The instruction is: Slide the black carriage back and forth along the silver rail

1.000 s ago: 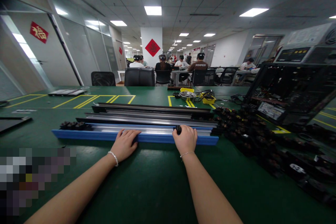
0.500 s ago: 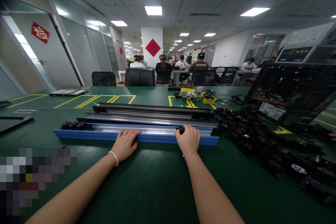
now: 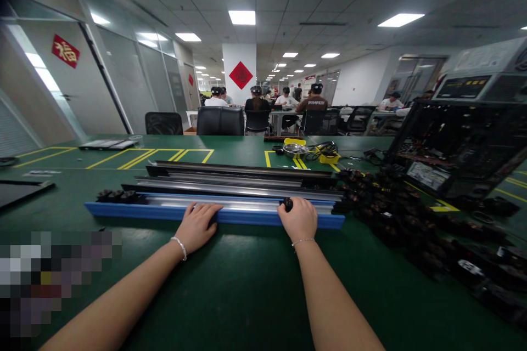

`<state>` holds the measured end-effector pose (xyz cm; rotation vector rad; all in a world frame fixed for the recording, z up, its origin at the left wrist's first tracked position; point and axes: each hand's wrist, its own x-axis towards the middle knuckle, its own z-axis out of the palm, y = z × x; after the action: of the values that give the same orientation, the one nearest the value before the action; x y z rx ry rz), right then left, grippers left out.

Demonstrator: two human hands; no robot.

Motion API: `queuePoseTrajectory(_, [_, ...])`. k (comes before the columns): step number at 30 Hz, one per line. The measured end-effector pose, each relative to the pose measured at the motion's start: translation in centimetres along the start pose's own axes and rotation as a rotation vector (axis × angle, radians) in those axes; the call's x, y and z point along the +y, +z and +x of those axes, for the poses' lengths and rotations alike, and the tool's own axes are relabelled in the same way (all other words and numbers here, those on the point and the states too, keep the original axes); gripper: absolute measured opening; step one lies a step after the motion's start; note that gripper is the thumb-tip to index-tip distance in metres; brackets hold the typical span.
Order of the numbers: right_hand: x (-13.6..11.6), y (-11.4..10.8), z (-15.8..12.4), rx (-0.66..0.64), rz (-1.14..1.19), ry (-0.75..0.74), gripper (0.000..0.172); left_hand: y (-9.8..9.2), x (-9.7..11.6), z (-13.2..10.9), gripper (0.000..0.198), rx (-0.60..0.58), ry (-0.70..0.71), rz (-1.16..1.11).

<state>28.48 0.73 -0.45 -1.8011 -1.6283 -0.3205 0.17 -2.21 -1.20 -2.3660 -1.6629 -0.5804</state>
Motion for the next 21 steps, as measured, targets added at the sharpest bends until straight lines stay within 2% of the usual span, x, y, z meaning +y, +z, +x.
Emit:
queuePoseTrajectory(12, [1.3, -0.3, 0.4, -0.032, 0.001, 0.013, 0.024, 0.1, -0.1, -0.1, 0.046, 0.013, 0.007, -0.015])
queuePoseTrajectory(21, [2.0, -0.4, 0.5, 0.002, -0.008, 0.025, 0.024, 0.1, -0.2, 0.0, 0.045, 0.014, 0.014, -0.005])
